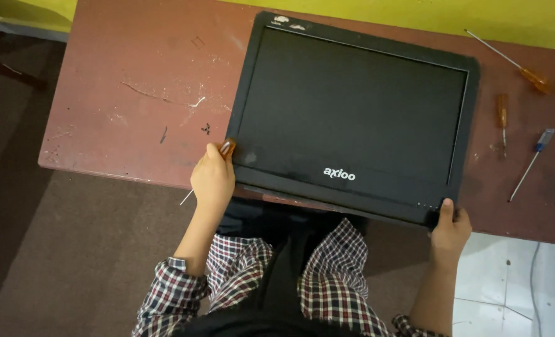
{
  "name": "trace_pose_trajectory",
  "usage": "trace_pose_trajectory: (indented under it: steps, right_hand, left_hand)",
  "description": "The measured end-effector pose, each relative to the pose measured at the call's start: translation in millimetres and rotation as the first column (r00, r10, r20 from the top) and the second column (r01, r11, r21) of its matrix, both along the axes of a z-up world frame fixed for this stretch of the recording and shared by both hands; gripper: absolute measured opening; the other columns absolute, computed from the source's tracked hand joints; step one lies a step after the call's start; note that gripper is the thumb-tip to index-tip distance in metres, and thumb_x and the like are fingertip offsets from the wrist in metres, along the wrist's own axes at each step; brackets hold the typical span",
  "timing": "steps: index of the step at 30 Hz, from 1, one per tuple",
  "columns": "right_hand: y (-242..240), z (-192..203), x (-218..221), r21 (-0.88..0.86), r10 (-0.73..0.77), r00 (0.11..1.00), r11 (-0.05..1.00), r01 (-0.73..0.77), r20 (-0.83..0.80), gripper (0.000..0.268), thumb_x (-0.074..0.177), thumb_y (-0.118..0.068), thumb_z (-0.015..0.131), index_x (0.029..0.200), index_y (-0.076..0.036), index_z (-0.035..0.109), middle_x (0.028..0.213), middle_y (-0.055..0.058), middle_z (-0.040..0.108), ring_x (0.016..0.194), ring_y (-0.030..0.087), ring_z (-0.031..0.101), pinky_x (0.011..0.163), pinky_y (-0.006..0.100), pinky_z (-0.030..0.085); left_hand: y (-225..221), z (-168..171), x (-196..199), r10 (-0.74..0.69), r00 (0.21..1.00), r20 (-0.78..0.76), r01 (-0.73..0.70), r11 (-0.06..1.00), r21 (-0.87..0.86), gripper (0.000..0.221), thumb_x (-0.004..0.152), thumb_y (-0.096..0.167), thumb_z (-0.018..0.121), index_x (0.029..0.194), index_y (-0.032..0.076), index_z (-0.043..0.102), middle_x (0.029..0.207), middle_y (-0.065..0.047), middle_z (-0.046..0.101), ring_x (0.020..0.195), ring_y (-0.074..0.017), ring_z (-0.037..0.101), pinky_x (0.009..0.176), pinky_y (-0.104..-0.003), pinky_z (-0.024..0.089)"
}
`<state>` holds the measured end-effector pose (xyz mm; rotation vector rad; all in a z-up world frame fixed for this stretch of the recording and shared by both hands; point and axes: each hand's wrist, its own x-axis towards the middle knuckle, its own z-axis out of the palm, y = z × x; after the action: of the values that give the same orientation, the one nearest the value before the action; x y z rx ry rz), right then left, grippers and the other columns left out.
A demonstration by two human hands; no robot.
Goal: Disassembling a computer monitor by removing screws and prying off the front bezel to access internal components.
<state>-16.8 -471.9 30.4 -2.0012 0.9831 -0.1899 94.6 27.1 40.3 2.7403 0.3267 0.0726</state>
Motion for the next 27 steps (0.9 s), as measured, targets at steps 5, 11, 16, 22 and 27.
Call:
trace_pose_trajectory:
  steps: [5, 11, 16, 22, 27]
  right_hand:
    - [-7.0, -11.8, -1.8, -0.018, 0.016, 1.000, 1.000, -0.016, 0.024, 0.054, 0.115, -0.055, 0.053, 0.091, -0.008, 0.045, 0.084, 0.002, 0.043, 0.073, 0.017, 0.048, 0.052, 0.036, 0.047]
    - [-11.7, -22.1, -5.9, -0.072, 0.100, 0.982, 0.993, -0.090, 0.162, 0.047, 0.116, -0.049, 0.053, 0.092, -0.009, 0.047, 0.085, -0.002, 0.046, 0.078, 0.013, 0.044, 0.066, 0.032, 0.038]
    - [-18.1, -30.0, -8.8, -0.092, 0.157, 0.960, 0.986, -0.139, 0.233, 0.045, 0.117, -0.047, 0.052, 0.092, -0.010, 0.047, 0.086, -0.005, 0.043, 0.083, 0.010, 0.041, 0.076, 0.029, 0.036]
    - [-42.1, -37.8, -0.8, -0.336, 0.300, 0.947, 0.909, -0.247, 0.114, 0.043, 0.121, -0.037, 0.053, 0.104, 0.003, 0.058, 0.093, 0.013, 0.059, 0.087, 0.027, 0.050, 0.078, 0.046, 0.040]
    - [-47.6, -36.6, 0.1, -0.327, 0.287, 0.957, 0.909, -0.257, 0.046, 0.051, 0.123, -0.041, 0.050, 0.103, 0.005, 0.056, 0.099, 0.022, 0.063, 0.091, 0.035, 0.055, 0.078, 0.051, 0.040]
  left_hand:
    - [0.5, 7.9, 0.7, -0.013, 1.000, -0.004, 0.013, 0.999, -0.039, 0.018, 0.106, 0.025, 0.058, 0.103, 0.010, 0.048, 0.075, -0.010, 0.065, 0.061, -0.0371, 0.063, 0.049, -0.049, 0.046]
    - [4.9, 2.0, 1.0, -0.034, 0.999, -0.032, 0.033, 0.999, -0.022, 0.023, 0.108, 0.029, 0.054, 0.103, 0.009, 0.044, 0.073, -0.010, 0.062, 0.054, -0.0359, 0.059, 0.046, -0.048, 0.044]
    - [4.5, 4.3, 1.4, -0.011, 0.996, -0.086, 0.008, 0.999, -0.036, 0.029, 0.110, 0.034, 0.051, 0.101, 0.009, 0.041, 0.071, -0.010, 0.061, 0.052, -0.0375, 0.058, 0.045, -0.048, 0.043]
    - [9.1, 55.7, 3.3, -0.061, 0.993, 0.097, 0.071, 0.992, -0.100, 0.028, 0.107, 0.035, 0.051, 0.114, 0.009, 0.043, 0.080, -0.012, 0.067, 0.058, -0.0400, 0.062, 0.047, -0.048, 0.045]
    - [126.3, 7.3, 35.6, 0.107, 0.962, 0.252, -0.008, 0.932, -0.363, 0.019, 0.098, 0.013, 0.046, 0.113, 0.006, 0.036, 0.100, -0.021, 0.051, 0.087, -0.0518, 0.055, 0.072, -0.059, 0.041]
